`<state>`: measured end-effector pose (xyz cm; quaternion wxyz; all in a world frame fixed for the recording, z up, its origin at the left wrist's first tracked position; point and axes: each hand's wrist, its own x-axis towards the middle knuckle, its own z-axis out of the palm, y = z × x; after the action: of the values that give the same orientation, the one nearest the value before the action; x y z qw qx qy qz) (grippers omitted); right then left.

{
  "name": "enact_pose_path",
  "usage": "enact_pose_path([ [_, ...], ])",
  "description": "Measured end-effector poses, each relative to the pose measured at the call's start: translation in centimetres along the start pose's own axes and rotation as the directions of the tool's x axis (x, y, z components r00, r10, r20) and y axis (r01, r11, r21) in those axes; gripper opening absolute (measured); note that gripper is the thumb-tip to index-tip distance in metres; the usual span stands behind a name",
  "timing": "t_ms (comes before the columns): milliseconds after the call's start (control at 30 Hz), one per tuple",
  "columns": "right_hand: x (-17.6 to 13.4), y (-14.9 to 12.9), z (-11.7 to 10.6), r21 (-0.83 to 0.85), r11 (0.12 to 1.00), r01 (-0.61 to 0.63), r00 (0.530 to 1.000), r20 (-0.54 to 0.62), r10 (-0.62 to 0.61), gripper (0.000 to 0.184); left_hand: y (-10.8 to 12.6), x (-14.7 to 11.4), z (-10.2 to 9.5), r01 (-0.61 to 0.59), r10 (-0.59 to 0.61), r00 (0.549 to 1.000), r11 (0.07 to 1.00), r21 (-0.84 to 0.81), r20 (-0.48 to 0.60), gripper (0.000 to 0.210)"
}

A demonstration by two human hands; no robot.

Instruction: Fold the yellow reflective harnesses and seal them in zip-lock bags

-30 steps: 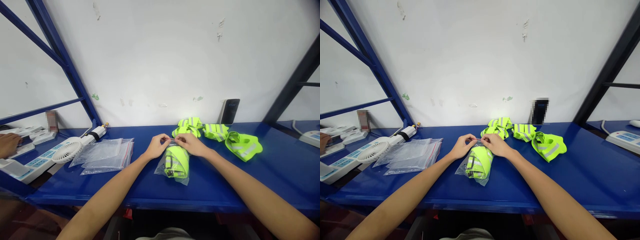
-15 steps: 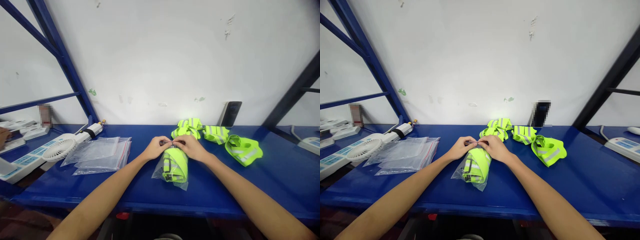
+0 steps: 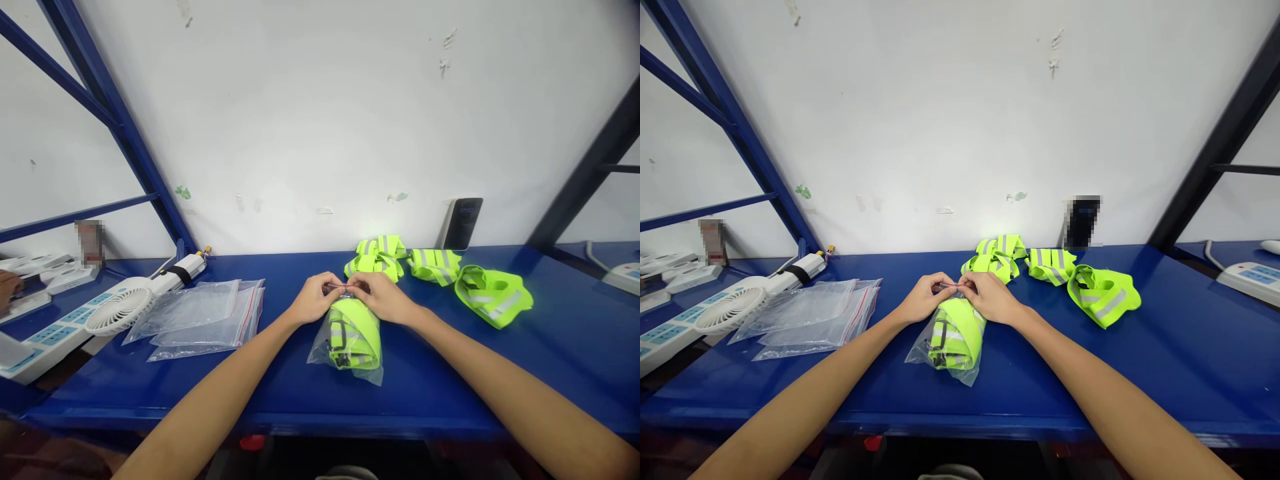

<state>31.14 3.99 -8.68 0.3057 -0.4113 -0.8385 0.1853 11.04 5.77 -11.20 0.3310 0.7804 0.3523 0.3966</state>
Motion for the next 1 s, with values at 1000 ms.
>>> enact_pose_path([
  [1000,0.38,0.29,0.29,0.214,0.964,-0.159,0.986,-0.018,0.167,0.024,0.28,0.09,-0.48,0.053,-0.053,0.997,0.999,0.006,0.063,0.030],
])
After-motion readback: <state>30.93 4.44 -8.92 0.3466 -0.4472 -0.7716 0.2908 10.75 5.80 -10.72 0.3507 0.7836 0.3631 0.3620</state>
